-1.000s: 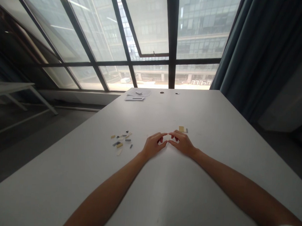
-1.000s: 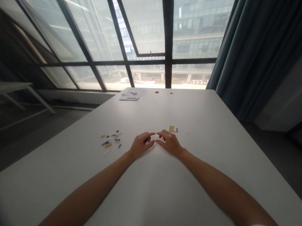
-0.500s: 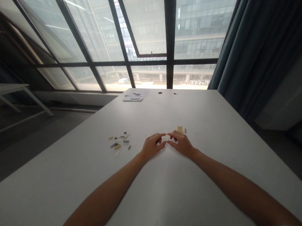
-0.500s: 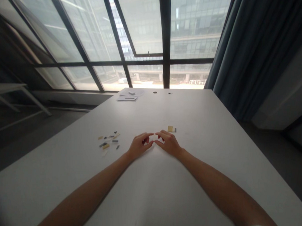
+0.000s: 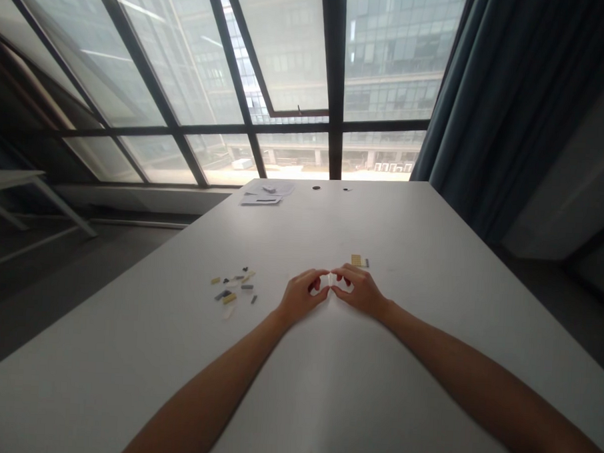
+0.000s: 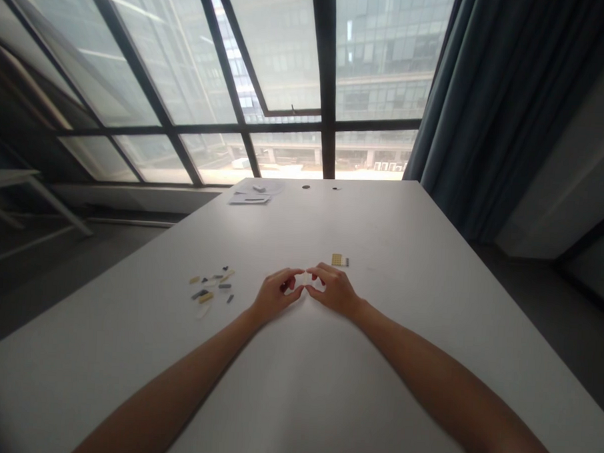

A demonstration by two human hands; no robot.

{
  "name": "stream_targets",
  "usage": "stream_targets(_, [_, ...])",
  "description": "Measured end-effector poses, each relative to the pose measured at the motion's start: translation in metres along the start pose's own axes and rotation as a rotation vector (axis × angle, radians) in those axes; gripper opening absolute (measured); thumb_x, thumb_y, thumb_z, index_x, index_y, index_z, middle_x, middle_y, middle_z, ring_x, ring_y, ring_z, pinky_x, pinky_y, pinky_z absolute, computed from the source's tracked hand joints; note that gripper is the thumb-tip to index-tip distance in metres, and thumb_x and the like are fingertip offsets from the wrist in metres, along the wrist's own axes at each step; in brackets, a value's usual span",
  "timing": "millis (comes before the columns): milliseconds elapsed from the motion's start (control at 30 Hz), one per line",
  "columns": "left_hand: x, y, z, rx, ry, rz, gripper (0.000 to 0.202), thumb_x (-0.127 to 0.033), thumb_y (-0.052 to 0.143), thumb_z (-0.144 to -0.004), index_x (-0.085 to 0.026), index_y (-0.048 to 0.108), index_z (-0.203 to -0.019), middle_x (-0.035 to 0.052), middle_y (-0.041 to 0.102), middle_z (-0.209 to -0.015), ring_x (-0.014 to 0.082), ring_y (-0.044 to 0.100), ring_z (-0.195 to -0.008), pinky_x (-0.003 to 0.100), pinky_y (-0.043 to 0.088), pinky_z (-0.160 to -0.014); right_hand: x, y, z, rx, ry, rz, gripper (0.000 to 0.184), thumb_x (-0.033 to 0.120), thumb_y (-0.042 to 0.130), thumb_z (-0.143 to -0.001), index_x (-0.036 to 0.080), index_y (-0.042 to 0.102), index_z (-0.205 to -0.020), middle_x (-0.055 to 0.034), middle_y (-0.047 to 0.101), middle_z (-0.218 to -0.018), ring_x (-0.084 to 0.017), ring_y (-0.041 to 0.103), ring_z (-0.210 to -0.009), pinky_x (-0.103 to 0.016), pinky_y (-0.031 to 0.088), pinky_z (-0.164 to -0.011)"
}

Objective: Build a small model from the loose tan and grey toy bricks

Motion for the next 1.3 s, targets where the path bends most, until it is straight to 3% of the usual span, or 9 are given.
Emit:
stream_targets(333, [-0.0001, 0.0003, -0.0012, 0.03, -0.01, 0.058, 0.033, -0.019, 0.065, -0.081, -0.019, 0.067, -0.114, -0.0034, 0.056, -0.074, 0.0082, 0.046, -0.06, 0.02, 0.039, -0.058, 0.0043, -0.0011, -0.0008, 0.011, 0.026, 0.024, 0.029, 0.014, 0.069, -0.079, 0.022, 0.065, -0.106, -0.0002, 0.063, -0.088, -0.013, 0.052, -0.068, -0.026, 0.043, -0.068])
stream_targets(1300, [0.0014, 0.0007, 0.0011, 0.028, -0.046, 0.037, 0.034, -0.022, 0.067, -0.081, -0.019, 0.066, -0.115, -0.0035, 0.057, -0.074, 0.0078, 0.047, -0.059, 0.019, 0.04, -0.057, 0.0073, -0.0015, -0.002, 0.025, 0.022, 0.038, 0.03, 0.015, 0.069, -0.077, 0.022, 0.063, -0.105, -0.0002, 0.062, -0.086, -0.014, 0.052, -0.068, -0.026, 0.044, -0.068])
Point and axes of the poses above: each hand's wrist, its own z-axis away from the middle knuckle, its own y-axis out of the palm, x = y × z, the point moved 1 cm from there along -z, towards the middle knuckle
